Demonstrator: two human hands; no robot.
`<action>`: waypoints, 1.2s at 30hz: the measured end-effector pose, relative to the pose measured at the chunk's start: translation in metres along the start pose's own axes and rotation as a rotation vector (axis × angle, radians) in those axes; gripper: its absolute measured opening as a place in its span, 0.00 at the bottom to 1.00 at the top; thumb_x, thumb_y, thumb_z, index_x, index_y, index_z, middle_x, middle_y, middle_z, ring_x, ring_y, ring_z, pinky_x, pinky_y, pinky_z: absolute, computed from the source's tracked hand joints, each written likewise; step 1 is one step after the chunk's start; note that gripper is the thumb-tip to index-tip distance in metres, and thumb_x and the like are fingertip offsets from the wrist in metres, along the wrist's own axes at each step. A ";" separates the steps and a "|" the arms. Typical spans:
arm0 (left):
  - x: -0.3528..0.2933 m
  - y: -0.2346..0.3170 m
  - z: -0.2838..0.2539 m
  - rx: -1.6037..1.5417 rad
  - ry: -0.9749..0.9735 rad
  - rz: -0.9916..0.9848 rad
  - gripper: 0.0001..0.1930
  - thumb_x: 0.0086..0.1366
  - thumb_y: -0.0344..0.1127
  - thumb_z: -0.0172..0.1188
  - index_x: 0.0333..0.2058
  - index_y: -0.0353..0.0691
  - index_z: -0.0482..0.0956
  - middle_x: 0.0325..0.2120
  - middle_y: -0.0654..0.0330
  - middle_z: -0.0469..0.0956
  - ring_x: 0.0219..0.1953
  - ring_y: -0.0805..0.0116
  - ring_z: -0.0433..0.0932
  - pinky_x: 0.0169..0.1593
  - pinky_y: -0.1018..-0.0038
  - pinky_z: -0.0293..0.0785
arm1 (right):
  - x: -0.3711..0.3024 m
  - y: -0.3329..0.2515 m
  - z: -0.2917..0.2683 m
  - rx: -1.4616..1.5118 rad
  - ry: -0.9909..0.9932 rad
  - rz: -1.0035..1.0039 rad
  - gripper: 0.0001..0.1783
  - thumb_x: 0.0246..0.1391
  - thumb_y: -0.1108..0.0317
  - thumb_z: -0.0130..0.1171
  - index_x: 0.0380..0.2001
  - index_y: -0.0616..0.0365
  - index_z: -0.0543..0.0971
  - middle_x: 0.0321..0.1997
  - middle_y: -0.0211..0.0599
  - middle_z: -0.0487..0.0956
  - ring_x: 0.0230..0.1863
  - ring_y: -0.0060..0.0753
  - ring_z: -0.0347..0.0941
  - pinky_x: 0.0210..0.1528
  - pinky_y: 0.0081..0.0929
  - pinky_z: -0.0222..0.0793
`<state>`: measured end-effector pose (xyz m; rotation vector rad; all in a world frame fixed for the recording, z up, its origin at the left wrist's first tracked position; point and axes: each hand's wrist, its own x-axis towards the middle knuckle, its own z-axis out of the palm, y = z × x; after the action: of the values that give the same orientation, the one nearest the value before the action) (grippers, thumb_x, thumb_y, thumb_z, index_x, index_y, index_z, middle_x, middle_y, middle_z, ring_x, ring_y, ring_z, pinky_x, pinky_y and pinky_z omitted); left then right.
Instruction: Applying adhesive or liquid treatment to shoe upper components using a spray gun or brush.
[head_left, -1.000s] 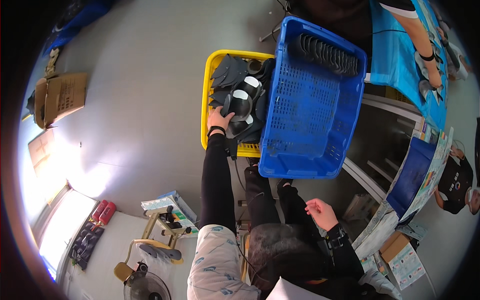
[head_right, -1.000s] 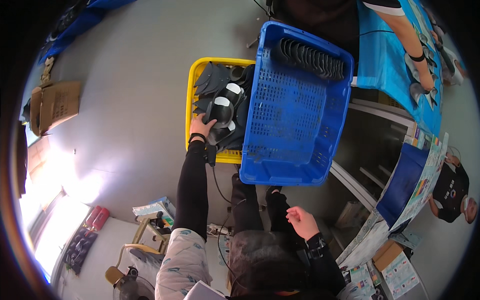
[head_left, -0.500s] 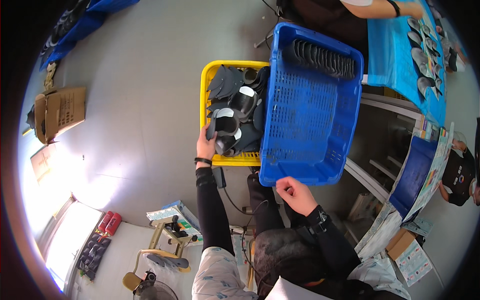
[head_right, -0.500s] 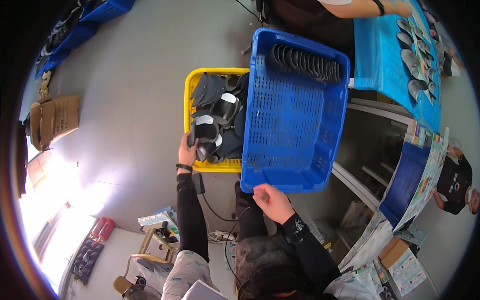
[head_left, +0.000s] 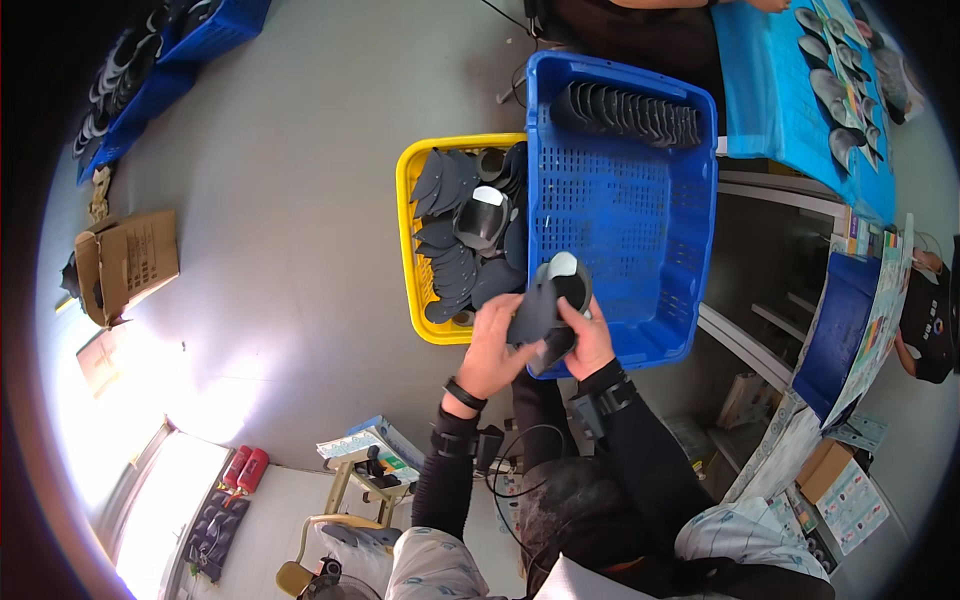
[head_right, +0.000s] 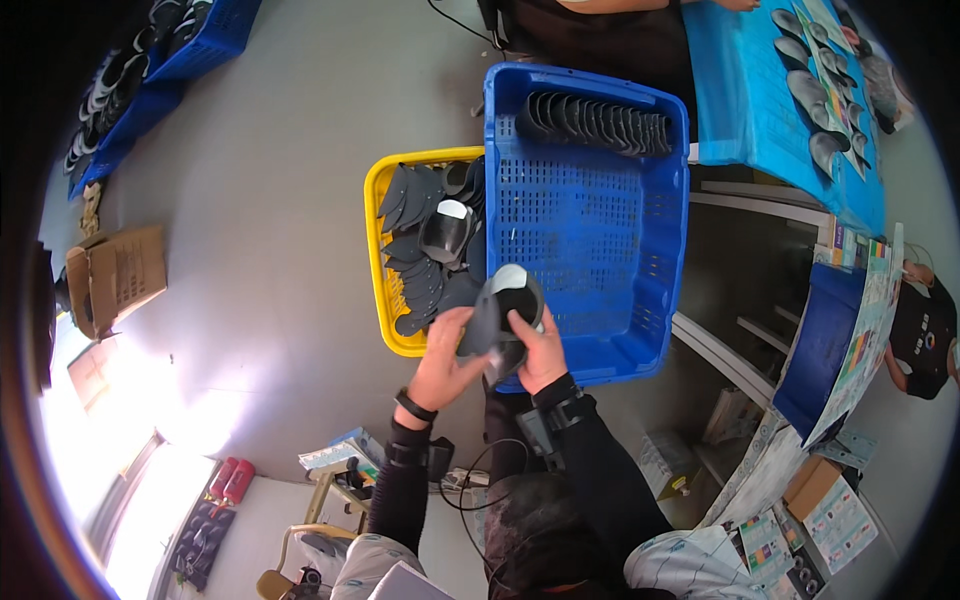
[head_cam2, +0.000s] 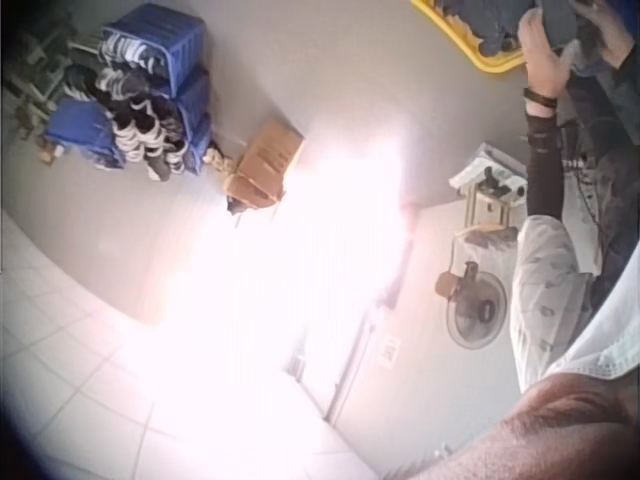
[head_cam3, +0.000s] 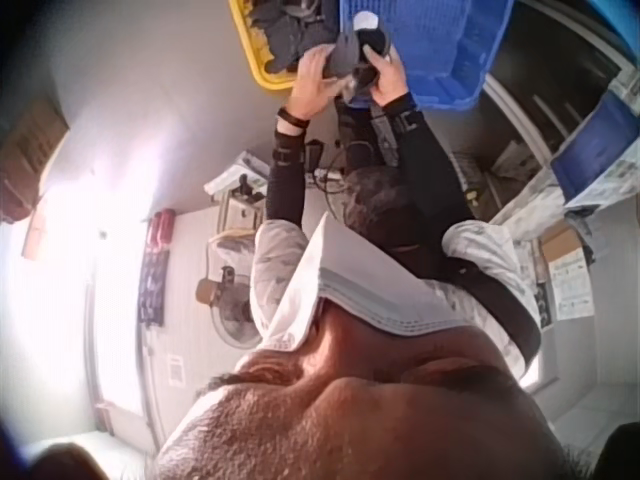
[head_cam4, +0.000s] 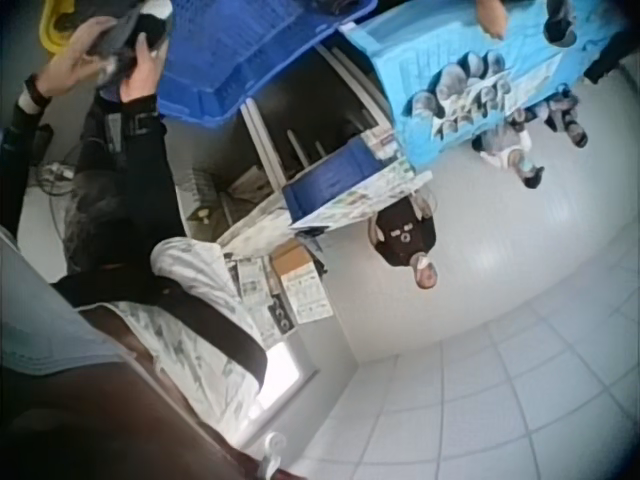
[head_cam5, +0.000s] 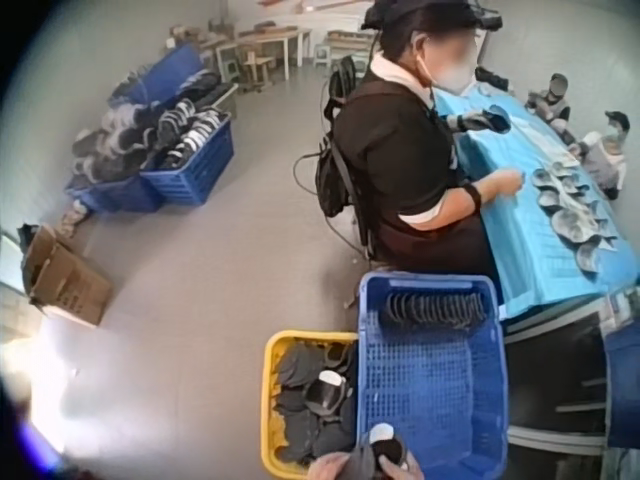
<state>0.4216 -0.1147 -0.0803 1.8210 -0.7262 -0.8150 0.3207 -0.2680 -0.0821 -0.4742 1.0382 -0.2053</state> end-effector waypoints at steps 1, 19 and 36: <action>0.006 0.002 -0.007 -0.125 -0.162 0.014 0.40 0.54 0.37 0.73 0.63 0.35 0.65 0.61 0.46 0.64 0.64 0.46 0.63 0.66 0.60 0.60 | 0.003 -0.010 -0.009 0.016 -0.020 0.005 0.25 0.63 0.75 0.58 0.63 0.53 0.70 0.55 0.34 0.78 0.54 0.31 0.77 0.56 0.32 0.74; 0.146 -0.261 0.037 -0.006 0.627 -0.616 0.42 0.42 0.48 0.82 0.47 0.34 0.64 0.38 0.46 0.79 0.41 0.47 0.80 0.50 0.63 0.76 | -0.033 -0.038 -0.078 0.342 -0.118 0.268 0.29 0.64 0.75 0.50 0.68 0.52 0.62 0.59 0.50 0.74 0.59 0.60 0.73 0.63 0.61 0.69; 0.149 -0.271 0.037 -0.054 0.297 -0.504 0.32 0.56 0.41 0.72 0.57 0.32 0.73 0.48 0.45 0.81 0.49 0.52 0.82 0.54 0.64 0.75 | -0.066 -0.047 -0.116 0.374 -0.095 0.094 0.28 0.61 0.72 0.56 0.65 0.52 0.66 0.59 0.49 0.74 0.58 0.60 0.73 0.64 0.66 0.66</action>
<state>0.5135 -0.1563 -0.3747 2.0480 -0.0490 -0.8421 0.1906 -0.3170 -0.0573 -0.0951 0.9013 -0.2840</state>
